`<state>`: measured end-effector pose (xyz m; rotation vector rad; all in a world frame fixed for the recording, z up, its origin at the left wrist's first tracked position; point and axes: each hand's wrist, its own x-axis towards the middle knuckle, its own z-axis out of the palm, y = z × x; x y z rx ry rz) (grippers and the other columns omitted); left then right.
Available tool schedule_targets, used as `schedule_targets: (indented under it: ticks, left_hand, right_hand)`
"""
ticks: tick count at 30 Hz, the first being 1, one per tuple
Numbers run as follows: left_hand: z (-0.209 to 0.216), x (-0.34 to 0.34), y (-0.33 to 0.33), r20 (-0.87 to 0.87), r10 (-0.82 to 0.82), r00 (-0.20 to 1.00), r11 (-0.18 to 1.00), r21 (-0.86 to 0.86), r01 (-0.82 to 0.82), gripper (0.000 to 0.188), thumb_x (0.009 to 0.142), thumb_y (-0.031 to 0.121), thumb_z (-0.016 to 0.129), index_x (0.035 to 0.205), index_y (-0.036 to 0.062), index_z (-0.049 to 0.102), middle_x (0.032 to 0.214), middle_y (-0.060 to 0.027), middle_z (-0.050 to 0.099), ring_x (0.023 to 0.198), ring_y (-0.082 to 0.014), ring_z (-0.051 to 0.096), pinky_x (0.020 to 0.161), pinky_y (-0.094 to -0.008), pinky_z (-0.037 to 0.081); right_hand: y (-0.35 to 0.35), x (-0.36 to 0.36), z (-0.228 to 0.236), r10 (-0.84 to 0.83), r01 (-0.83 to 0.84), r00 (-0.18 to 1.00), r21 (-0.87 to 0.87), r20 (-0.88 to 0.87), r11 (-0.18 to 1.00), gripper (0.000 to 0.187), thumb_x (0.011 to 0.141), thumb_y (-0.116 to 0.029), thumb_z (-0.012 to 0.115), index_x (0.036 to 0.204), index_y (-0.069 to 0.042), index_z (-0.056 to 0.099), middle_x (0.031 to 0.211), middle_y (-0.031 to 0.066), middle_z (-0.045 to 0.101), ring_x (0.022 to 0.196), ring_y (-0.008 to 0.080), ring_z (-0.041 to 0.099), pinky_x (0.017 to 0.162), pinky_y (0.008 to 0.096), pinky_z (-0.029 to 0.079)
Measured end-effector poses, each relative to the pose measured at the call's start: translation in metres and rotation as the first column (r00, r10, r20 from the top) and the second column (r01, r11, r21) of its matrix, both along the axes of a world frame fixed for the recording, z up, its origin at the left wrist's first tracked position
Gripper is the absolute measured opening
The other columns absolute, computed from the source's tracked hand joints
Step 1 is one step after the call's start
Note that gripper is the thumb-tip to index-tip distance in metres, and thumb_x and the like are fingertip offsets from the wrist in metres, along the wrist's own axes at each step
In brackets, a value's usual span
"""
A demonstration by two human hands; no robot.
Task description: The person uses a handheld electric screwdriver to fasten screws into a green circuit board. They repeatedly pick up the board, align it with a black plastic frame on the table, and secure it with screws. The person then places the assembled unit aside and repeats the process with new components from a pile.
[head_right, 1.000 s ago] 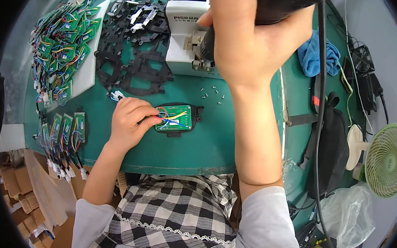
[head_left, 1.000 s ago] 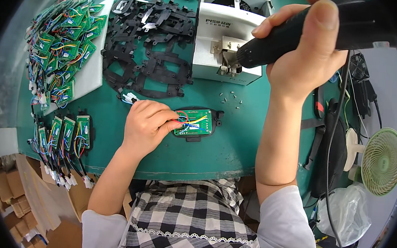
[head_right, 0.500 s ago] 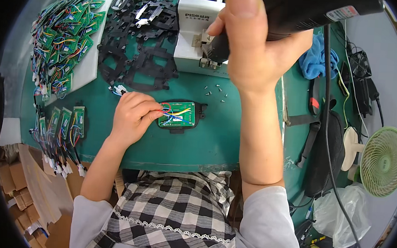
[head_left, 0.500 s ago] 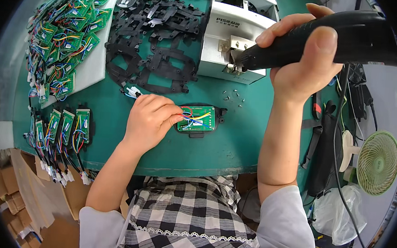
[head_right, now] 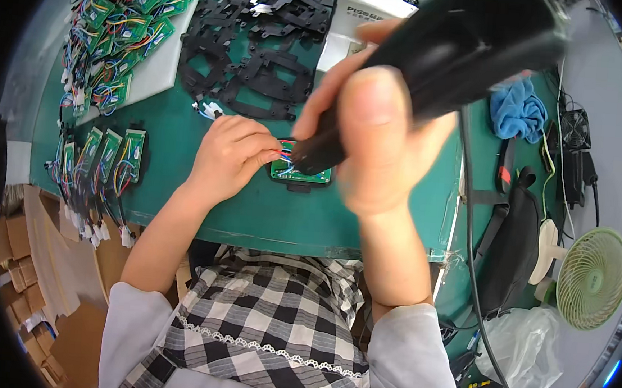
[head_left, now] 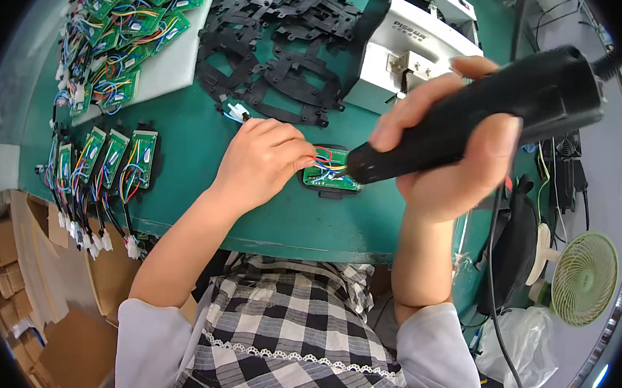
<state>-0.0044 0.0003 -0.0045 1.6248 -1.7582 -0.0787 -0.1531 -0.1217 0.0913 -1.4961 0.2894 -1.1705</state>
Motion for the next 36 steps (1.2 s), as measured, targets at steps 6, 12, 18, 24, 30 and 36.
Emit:
schedule_targets:
  ticks: [6, 12, 18, 24, 30, 36]
  left_hand:
    - [-0.002, 0.0, 0.0, 0.027, 0.027, 0.999, 0.998, -0.056, -0.025, 0.009, 0.072, 0.013, 0.072, 0.08, 0.0107, 0.068, 0.083, 0.0015, 0.063, 0.081, -0.0174, 0.06, 0.079, -0.0325, 0.044]
    - [-0.012, 0.003, -0.001, -0.01, 0.019, 1.0, 0.998, -0.053, -0.02, 0.007, 0.072, 0.012, 0.07, 0.076, 0.0101, 0.064, 0.081, 0.0016, 0.061, 0.08, -0.0175, 0.059, 0.077, -0.0322, 0.045]
    - [-0.022, 0.002, -0.003, -0.165, 0.036, 0.986, 0.999, -0.012, -0.038, 0.01, 0.067, 0.011, 0.069, 0.074, 0.0103, 0.062, 0.08, 0.0015, 0.059, 0.077, -0.0189, 0.056, 0.074, -0.0331, 0.045]
    - [-0.016, 0.002, 0.0, -0.182, 0.034, 0.983, 0.999, -0.006, -0.035, 0.011, 0.067, 0.013, 0.069, 0.074, 0.0099, 0.061, 0.081, 0.0012, 0.057, 0.078, -0.0195, 0.055, 0.073, -0.0341, 0.044]
    - [-0.022, 0.002, -0.002, -0.055, 0.058, 0.997, 0.998, -0.01, -0.058, 0.009, 0.071, 0.015, 0.067, 0.077, 0.0113, 0.061, 0.08, 0.0008, 0.056, 0.078, -0.0201, 0.054, 0.073, -0.0351, 0.045]
    - [-0.025, 0.002, -0.005, -0.143, 0.04, 0.989, 0.999, -0.007, -0.041, 0.007, 0.073, 0.014, 0.066, 0.076, 0.0112, 0.061, 0.078, 0.0007, 0.055, 0.077, -0.0203, 0.054, 0.073, -0.0349, 0.045]
  right_hand:
    - [0.019, 0.026, -0.02, -0.018, 0.013, 0.999, -0.142, -0.037, 0.99, 0.066, 0.085, -0.051, 0.061, 0.109, 0.008, 0.042, 0.063, 0.0117, 0.058, 0.044, 0.0165, 0.056, 0.041, 0.0245, 0.042]
    - [0.028, 0.035, -0.033, 0.002, -0.002, 1.0, -0.211, -0.002, 0.977, 0.063, 0.084, -0.048, 0.063, 0.107, 0.008, 0.045, 0.061, 0.0088, 0.058, 0.045, 0.0126, 0.054, 0.042, 0.0218, 0.038]
    - [0.035, 0.037, -0.033, 0.128, -0.133, 0.991, -0.178, -0.039, 0.975, 0.067, 0.081, -0.049, 0.067, 0.108, 0.008, 0.045, 0.061, 0.0082, 0.058, 0.046, 0.0126, 0.055, 0.043, 0.022, 0.039]
    - [0.039, 0.038, -0.037, 0.218, -0.225, 0.974, -0.137, -0.061, 0.965, 0.072, 0.077, -0.05, 0.072, 0.109, 0.009, 0.044, 0.061, 0.0077, 0.058, 0.047, 0.0126, 0.055, 0.045, 0.0221, 0.039]
    - [0.036, 0.042, -0.036, 0.17, -0.177, 0.983, -0.124, -0.07, 0.976, 0.075, 0.076, -0.052, 0.071, 0.109, 0.01, 0.044, 0.059, 0.0081, 0.057, 0.047, 0.0121, 0.054, 0.044, 0.0218, 0.038]
    - [0.033, 0.042, -0.038, 0.227, -0.231, 0.973, -0.118, -0.042, 0.966, 0.074, 0.077, -0.053, 0.069, 0.107, 0.01, 0.045, 0.059, 0.008, 0.057, 0.046, 0.0118, 0.054, 0.044, 0.0212, 0.038]
